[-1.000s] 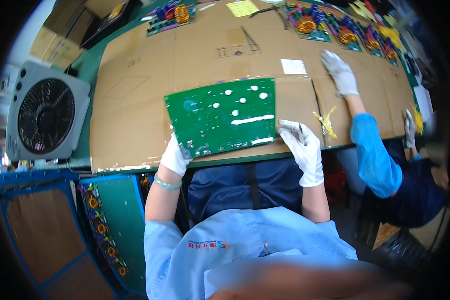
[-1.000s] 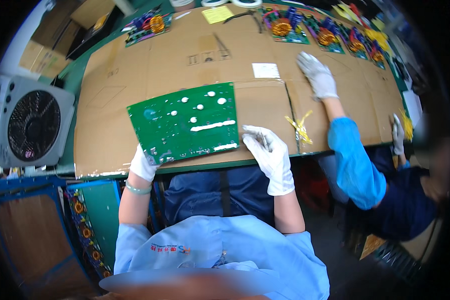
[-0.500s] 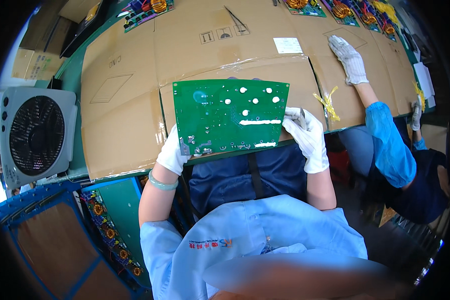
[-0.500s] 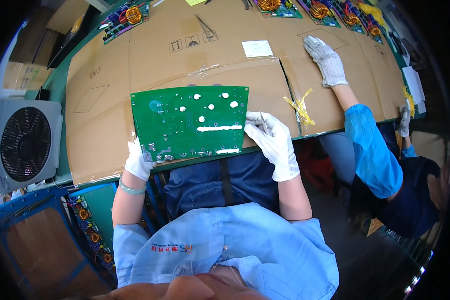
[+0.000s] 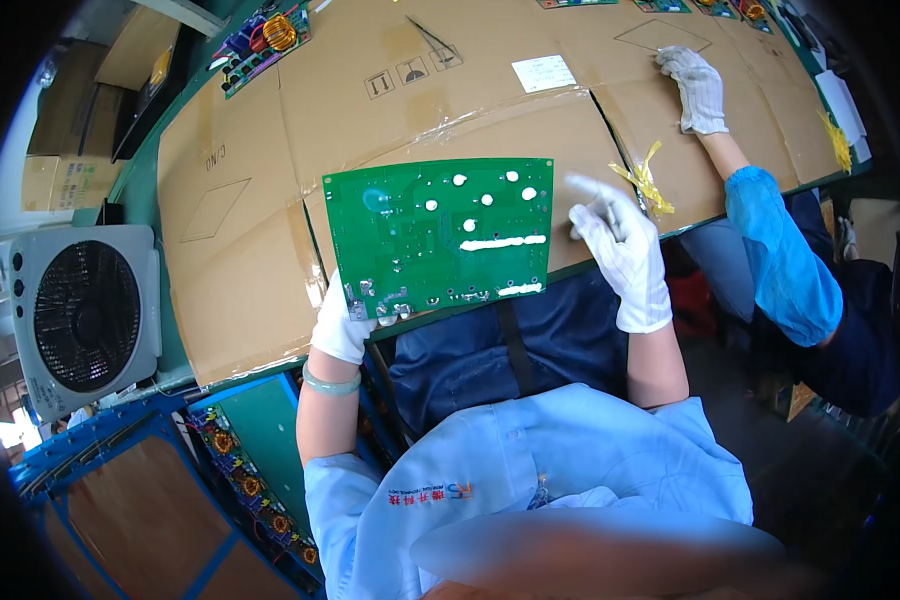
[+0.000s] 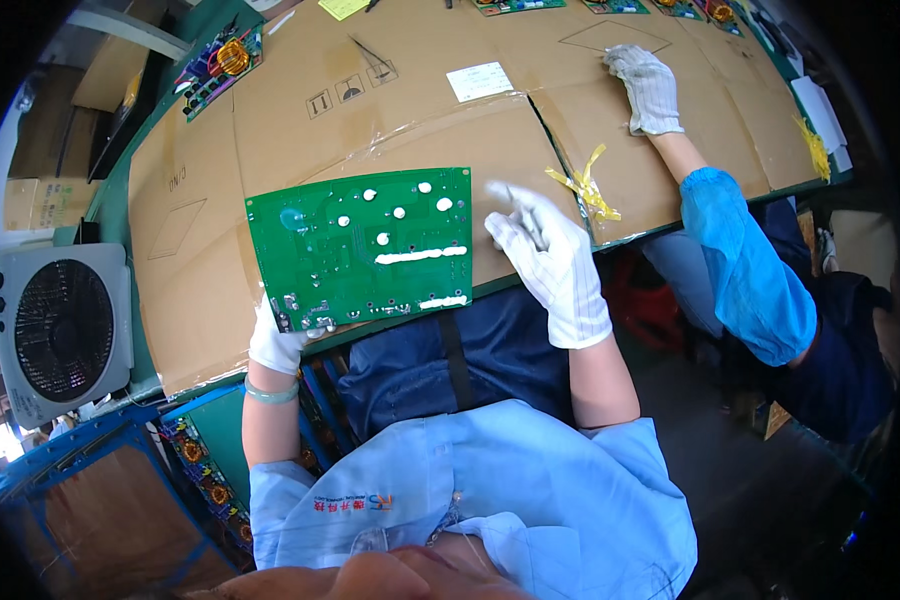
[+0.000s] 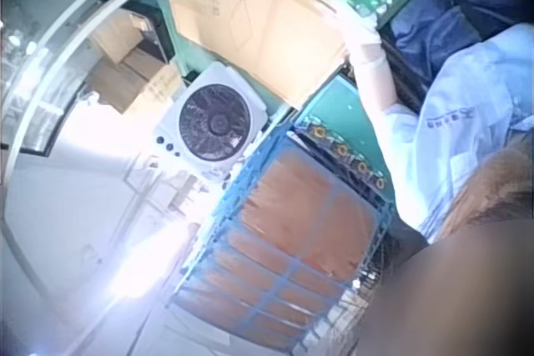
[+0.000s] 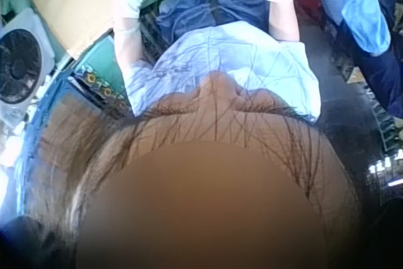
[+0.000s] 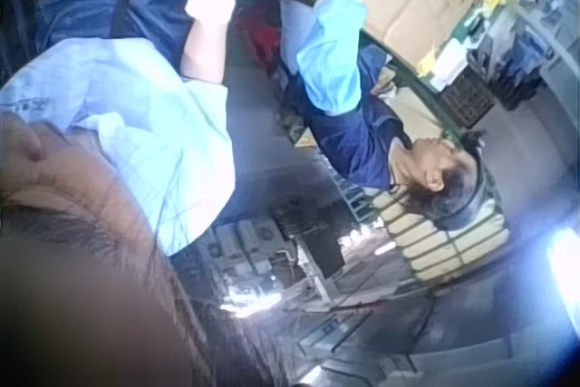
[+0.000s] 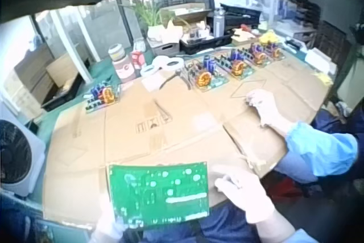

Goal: The person picks up green circuit boards from a blue tray and places them on a cardboard work surface. They handle the boards, turning them over to inspect both sides, and use a small metal tool to scrape or clean the surface of the boards. The person repeats this process for multiple boards, moving them between the tray and the work surface.

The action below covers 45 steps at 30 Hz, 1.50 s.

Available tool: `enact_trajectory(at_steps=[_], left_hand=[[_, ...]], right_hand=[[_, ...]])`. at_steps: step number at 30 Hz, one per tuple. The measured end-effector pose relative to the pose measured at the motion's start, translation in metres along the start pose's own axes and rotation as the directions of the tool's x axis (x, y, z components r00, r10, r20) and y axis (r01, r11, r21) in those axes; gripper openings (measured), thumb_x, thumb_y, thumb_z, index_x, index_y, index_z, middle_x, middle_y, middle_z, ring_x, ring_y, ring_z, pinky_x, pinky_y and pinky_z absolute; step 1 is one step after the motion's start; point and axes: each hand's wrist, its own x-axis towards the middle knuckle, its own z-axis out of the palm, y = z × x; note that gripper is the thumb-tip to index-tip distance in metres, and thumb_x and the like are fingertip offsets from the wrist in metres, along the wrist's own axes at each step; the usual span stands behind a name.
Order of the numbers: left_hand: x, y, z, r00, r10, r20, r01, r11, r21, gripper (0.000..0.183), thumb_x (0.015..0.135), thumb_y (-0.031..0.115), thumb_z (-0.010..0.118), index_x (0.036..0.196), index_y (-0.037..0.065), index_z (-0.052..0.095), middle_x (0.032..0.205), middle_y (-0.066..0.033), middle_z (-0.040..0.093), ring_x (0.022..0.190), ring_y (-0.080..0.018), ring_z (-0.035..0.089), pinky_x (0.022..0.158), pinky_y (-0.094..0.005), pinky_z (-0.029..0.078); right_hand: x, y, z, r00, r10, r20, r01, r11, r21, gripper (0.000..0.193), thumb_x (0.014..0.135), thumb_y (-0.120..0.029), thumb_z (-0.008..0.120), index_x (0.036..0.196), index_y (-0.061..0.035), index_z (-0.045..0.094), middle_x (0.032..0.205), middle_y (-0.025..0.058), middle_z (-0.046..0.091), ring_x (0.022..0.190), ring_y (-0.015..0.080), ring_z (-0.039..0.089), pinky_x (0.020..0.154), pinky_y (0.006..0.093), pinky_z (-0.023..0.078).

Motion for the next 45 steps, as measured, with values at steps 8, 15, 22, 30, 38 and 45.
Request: enact_trajectory(at_steps=[8,15,22,30,38,45], left_hand=[[-0.015,-0.011,0.023,0.985,0.149,-0.087,-0.131,0.974,0.185,0.050,0.104,0.046,0.036,0.118,0.005,0.061,0.097,-0.0155,0.068,0.062,-0.0292,0.065,0.037,-0.0337,0.044],[-0.013,-0.014,0.026,0.989,0.144,0.021,-0.145,0.968,0.205,0.043,0.106,0.040,0.042,0.110,0.003,0.061,0.085,-0.0136,0.069,0.050,-0.0250,0.063,0.032,-0.0303,0.041],[-0.011,-0.014,0.025,0.989,0.129,-0.066,-0.111,0.967,0.228,0.054,0.103,0.048,0.039,0.115,0.000,0.061,0.084,-0.0188,0.068,0.048,-0.0305,0.061,0.031,-0.0311,0.041],[-0.018,-0.010,0.031,0.990,0.133,0.040,-0.138,0.968,0.209,0.036,0.107,0.036,0.044,0.110,0.004,0.059,0.082,-0.0110,0.067,0.049,-0.0203,0.062,0.032,-0.0270,0.042],[-0.019,-0.010,0.039,0.990,0.134,-0.038,-0.122,0.966,0.227,0.039,0.107,0.037,0.042,0.107,0.003,0.060,0.079,-0.0124,0.067,0.047,-0.0218,0.061,0.031,-0.0272,0.040],[-0.010,-0.012,0.024,0.990,0.109,-0.089,-0.087,0.971,0.221,0.053,0.103,0.046,0.037,0.114,0.002,0.062,0.084,-0.0187,0.069,0.050,-0.0306,0.063,0.032,-0.0336,0.045]], right_hand=[[-0.017,-0.045,0.024,0.822,-0.566,0.057,0.546,0.755,-0.364,0.040,0.085,-0.023,0.081,0.118,-0.0048,0.065,0.098,0.0136,0.068,0.082,0.0309,0.069,0.068,0.0361,0.057],[-0.009,-0.041,0.036,0.771,-0.636,0.019,0.588,0.701,-0.404,0.028,0.085,-0.021,0.080,0.105,-0.0032,0.071,0.091,0.0112,0.068,0.083,0.0280,0.069,0.066,0.0344,0.057],[-0.010,-0.044,0.040,0.811,-0.585,0.006,0.536,0.740,-0.406,0.024,0.084,-0.018,0.081,0.100,-0.0039,0.071,0.091,0.0105,0.069,0.084,0.0278,0.069,0.066,0.0349,0.057],[0.002,-0.045,0.034,0.747,-0.663,-0.051,0.601,0.706,-0.376,0.023,0.083,-0.013,0.080,0.103,-0.0028,0.072,0.092,0.0103,0.073,0.082,0.0267,0.070,0.069,0.0355,0.058],[0.031,-0.041,0.009,0.593,-0.762,0.261,0.772,0.445,-0.455,0.030,0.085,-0.014,0.074,0.114,-0.0089,0.072,0.088,0.0057,0.069,0.075,0.0219,0.068,0.062,0.0332,0.053],[0.032,-0.043,0.002,0.600,-0.731,0.325,0.772,0.422,-0.475,0.035,0.082,-0.012,0.071,0.117,-0.0106,0.071,0.089,0.0025,0.070,0.075,0.0179,0.068,0.062,0.0308,0.054]])
